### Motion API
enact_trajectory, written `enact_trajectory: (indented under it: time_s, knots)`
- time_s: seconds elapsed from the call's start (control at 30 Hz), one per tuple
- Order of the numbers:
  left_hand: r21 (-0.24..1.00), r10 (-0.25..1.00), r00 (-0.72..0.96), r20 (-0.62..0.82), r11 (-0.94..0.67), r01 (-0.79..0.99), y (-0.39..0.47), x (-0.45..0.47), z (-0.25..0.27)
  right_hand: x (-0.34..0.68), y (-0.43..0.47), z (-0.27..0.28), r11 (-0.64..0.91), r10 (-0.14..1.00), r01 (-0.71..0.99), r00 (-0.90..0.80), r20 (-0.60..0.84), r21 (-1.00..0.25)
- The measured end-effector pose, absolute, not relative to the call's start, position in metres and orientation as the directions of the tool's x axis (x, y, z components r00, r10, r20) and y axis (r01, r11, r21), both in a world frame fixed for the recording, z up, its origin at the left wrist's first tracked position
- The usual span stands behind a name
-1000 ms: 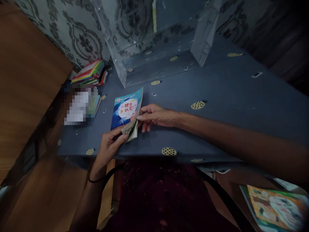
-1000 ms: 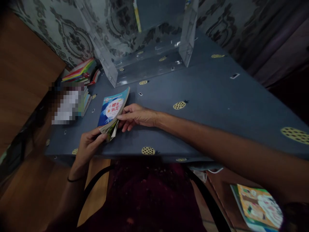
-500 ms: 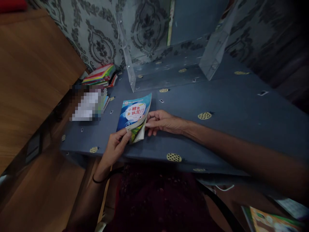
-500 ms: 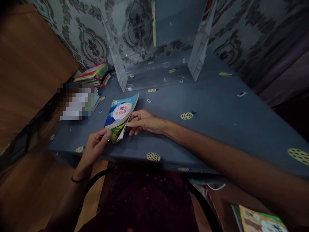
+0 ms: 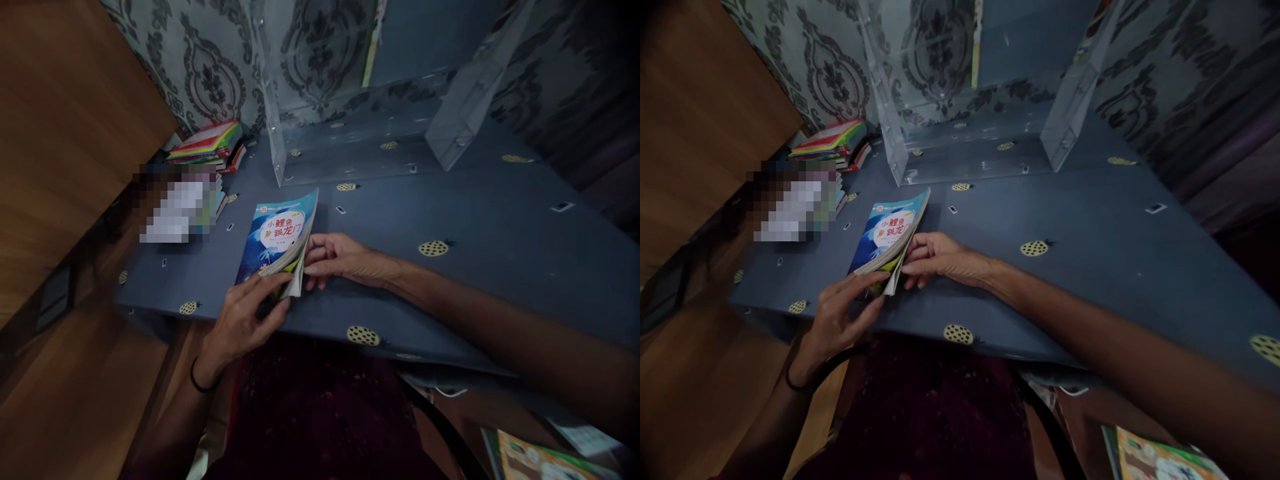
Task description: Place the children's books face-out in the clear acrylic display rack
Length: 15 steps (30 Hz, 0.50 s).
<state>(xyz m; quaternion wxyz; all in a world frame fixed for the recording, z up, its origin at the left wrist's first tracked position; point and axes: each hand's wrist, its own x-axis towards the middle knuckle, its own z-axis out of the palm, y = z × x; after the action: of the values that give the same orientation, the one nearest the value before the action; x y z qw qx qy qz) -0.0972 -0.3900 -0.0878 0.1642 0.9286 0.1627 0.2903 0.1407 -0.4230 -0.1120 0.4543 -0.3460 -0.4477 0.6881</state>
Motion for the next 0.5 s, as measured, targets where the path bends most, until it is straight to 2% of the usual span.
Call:
enact_trajectory:
  time_s: [0.33,0.5]
  knots:
    - [0.457,0.436,0.717,0.544,-0.870,0.183,-0.386,-0.098,-0.097,0.144,-0.424,-0.112,-0.208,0.927,-0.291,-0.362,-0.094,-0.934]
    - [0.458,0.433,0.724,0.537,-0.870,0.181,-0.386,-0.100,-0.101,0.143,-0.425,-0.109,-0.181,0.944,-0.243,-0.316,-0.099,-0.953]
